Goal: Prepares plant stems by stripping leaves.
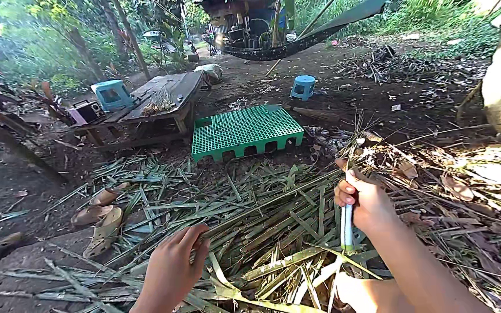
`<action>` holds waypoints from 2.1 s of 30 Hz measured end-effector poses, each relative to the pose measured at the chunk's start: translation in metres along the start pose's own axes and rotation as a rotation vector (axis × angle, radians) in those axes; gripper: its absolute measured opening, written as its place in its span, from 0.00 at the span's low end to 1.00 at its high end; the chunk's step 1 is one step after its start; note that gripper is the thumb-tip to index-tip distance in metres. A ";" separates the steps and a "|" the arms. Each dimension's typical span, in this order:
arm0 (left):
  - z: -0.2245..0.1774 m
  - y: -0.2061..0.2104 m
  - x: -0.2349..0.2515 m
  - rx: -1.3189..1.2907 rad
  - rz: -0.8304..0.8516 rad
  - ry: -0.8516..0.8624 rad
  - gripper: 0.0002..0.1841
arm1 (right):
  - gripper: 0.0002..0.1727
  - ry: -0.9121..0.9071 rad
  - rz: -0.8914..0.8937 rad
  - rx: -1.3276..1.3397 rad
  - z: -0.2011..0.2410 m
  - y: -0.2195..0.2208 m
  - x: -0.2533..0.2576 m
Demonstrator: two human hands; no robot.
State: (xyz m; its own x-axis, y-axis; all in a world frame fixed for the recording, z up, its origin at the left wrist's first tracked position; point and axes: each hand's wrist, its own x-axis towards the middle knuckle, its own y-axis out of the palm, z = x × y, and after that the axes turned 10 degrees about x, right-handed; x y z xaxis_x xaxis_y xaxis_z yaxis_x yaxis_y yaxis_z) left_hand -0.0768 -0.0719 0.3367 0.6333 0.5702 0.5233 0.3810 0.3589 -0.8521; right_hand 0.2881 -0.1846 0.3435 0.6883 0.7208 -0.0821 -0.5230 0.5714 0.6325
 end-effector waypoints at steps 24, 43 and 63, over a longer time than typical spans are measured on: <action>-0.033 -0.022 -0.002 -0.206 0.012 -0.023 0.16 | 0.21 0.240 0.223 0.036 -0.034 0.036 -0.034; -0.066 -0.003 0.009 -0.200 -0.080 0.062 0.15 | 0.22 0.300 0.563 -0.115 -0.055 0.037 -0.068; -0.066 -0.009 0.007 -0.387 0.009 0.021 0.13 | 0.21 0.310 0.661 -0.138 -0.051 0.042 -0.078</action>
State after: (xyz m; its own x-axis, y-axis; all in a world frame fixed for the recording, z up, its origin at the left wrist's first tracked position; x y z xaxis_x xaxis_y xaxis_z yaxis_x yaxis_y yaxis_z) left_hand -0.0310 -0.1200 0.3472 0.6498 0.5553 0.5190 0.5992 0.0459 -0.7993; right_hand 0.1875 -0.1969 0.3372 0.0450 0.9974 0.0557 -0.8517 0.0092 0.5240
